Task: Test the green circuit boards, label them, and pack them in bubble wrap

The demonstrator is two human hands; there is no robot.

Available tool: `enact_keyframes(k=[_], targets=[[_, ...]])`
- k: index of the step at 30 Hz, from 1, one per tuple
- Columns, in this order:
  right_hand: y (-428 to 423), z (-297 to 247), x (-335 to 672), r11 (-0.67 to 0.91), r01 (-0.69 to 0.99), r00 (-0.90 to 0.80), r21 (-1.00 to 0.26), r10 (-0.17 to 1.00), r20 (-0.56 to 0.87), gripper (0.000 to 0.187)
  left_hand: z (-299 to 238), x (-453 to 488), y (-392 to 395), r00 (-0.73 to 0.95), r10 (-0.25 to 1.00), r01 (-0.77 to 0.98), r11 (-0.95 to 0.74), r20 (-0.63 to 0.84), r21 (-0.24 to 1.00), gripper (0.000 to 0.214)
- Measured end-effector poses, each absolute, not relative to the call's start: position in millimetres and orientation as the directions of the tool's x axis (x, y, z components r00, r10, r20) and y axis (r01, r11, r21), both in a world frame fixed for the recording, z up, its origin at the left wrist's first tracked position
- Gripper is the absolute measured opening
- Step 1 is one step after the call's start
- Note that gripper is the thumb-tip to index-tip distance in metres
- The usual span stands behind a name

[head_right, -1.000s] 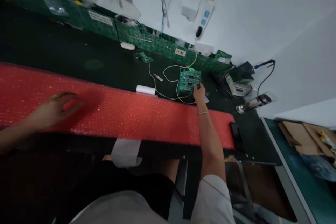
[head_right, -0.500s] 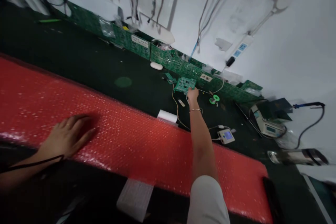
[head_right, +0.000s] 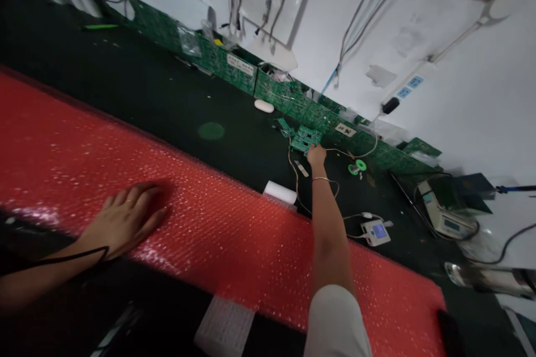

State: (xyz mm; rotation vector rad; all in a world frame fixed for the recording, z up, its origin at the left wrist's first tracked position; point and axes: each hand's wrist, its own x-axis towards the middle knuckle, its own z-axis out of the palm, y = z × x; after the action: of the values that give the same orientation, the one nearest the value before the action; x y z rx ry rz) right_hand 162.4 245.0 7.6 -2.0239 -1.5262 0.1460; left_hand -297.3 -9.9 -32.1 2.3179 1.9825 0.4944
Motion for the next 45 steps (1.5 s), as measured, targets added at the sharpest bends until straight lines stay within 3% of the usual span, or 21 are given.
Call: enact_keyframes(k=[2, 5, 6, 9, 11, 14, 19, 22, 26, 34, 38, 45], targets=[[231, 18, 154, -0.188, 0.855, 0.334, -0.483, 0.912, 0.237, 0.035, -31, -296, -12, 0.119, 0.975, 0.947, -0.169, 0.189, 0.273, 0.06], [202, 31, 142, -0.073, 0.889, 0.227, -0.452, 0.928, 0.297, 0.048, -18, -299, -14, 0.167, 0.98, 0.902, -0.198, 0.112, 0.385, 0.058], [189, 33, 136, -0.002, 0.893, 0.168, -0.45, 0.929, 0.331, 0.05, -11, -303, -13, 0.195, 0.977, 0.866, -0.214, 0.089, 0.452, 0.056], [135, 31, 114, 0.406, 0.825, -0.131, -0.392, 0.814, 0.567, 0.061, 10, -324, -11, 0.271, 0.961, 0.681, -0.237, 0.062, 0.693, 0.048], [81, 25, 94, 0.575, 0.735, -0.306, -0.358, 0.754, 0.582, 0.057, 18, -341, -14, 0.202, 0.97, 0.579, -0.232, 0.139, 0.782, 0.045], [-5, 8, 64, 0.694, 0.636, -0.503, -0.337, 0.704, 0.501, 0.045, 16, -365, -29, 0.065, 0.962, 0.613, -0.248, 0.265, 0.75, 0.037], [-80, -30, 39, 0.7, 0.682, -0.621, -0.212, 0.707, 0.337, 0.061, 4, -412, -83, -0.016, 0.96, 0.771, -0.166, 0.28, 0.615, 0.031], [-87, -40, 39, 0.688, 0.698, -0.628, -0.2, 0.721, 0.292, 0.066, 7, -443, -127, -0.13, 0.971, 0.765, -0.03, 0.2, 0.644, 0.031], [-92, -31, 41, 0.645, 0.71, -0.597, -0.285, 0.765, 0.244, 0.073, 14, -477, -184, -0.261, 0.965, 0.707, 0.196, -0.007, 0.68, 0.032], [-177, 13, 53, 0.631, 0.692, -0.489, -0.35, 0.767, 0.416, 0.055, 23, -504, -246, -0.431, 0.88, 0.589, 0.441, -0.198, 0.677, 0.034], [-235, 9, 73, 0.533, 0.768, -0.332, -0.355, 0.806, 0.49, 0.05, 31, -501, -257, -0.444, 0.883, 0.607, 0.423, -0.155, 0.673, 0.038], [-291, 9, 82, 0.371, 0.733, -0.016, -0.57, 0.847, 0.531, 0.044, 42, -482, -248, -0.366, 0.93, 0.729, 0.313, -0.039, 0.609, 0.054]])
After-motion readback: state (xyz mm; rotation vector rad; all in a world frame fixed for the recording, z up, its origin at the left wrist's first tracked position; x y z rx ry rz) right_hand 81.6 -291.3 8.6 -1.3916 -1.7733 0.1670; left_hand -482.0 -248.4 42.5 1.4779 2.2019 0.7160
